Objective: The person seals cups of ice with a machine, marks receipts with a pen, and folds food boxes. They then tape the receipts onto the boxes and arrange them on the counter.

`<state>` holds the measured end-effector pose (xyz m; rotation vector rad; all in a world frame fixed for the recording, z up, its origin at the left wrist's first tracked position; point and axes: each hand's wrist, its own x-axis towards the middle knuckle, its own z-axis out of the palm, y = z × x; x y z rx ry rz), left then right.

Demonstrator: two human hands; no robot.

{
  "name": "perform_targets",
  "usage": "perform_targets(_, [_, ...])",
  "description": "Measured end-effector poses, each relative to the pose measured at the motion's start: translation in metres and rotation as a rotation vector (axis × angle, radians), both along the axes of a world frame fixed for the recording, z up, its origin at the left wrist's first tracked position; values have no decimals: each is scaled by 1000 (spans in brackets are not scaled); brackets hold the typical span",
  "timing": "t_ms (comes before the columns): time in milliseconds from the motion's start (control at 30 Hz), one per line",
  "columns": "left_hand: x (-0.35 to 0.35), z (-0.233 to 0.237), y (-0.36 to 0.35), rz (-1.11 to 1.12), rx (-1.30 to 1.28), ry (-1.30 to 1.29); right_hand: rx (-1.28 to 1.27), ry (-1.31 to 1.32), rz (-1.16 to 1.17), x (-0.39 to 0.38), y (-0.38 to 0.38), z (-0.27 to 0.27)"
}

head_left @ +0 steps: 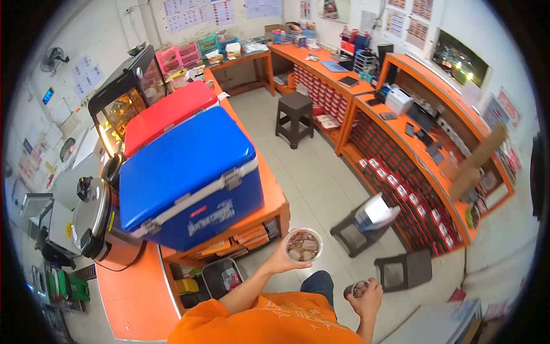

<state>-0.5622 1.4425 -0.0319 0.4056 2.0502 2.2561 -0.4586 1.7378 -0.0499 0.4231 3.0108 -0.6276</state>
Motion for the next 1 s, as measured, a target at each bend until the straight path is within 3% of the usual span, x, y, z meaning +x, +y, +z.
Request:
perform_targets(67, [-79, -5, 15, 19, 1, 11, 33, -69, -96, -73, 18, -19])
perform_targets(233, [-256, -23, 38, 48, 39, -5, 46, -112, 13, -274, 60, -32])
perform_targets(300, [-310, -29, 38, 193, 22, -37, 14, -85, 57, -353, 71, -38])
perform_targets(367, [-354, -36, 34, 301, 165, -85, 69, -64, 105, -434, 71, -25])
perform_targets(400, [-372, -4, 38, 351, 294, -192, 63, -59, 146, -473, 65, -6])
perform_targets(433, [-397, -19, 25, 426, 84, -71, 57, -44, 170, -513, 59, 10])
perform_targets(533, [-473, -54, 4, 422, 239, -123, 53, -2, 224, -630, 50, 11])
perform_targets(600, [-530, -67, -5, 584, 257, -17, 64, 66, 328, -702, 36, 4])
perform_targets(800, [-703, -82, -59, 619, 307, -96, 20, -2, 267, -880, -20, -18])
perform_targets(1000, [-890, -54, -114, 591, 254, -68, 7, -36, 229, -1049, -72, -7])
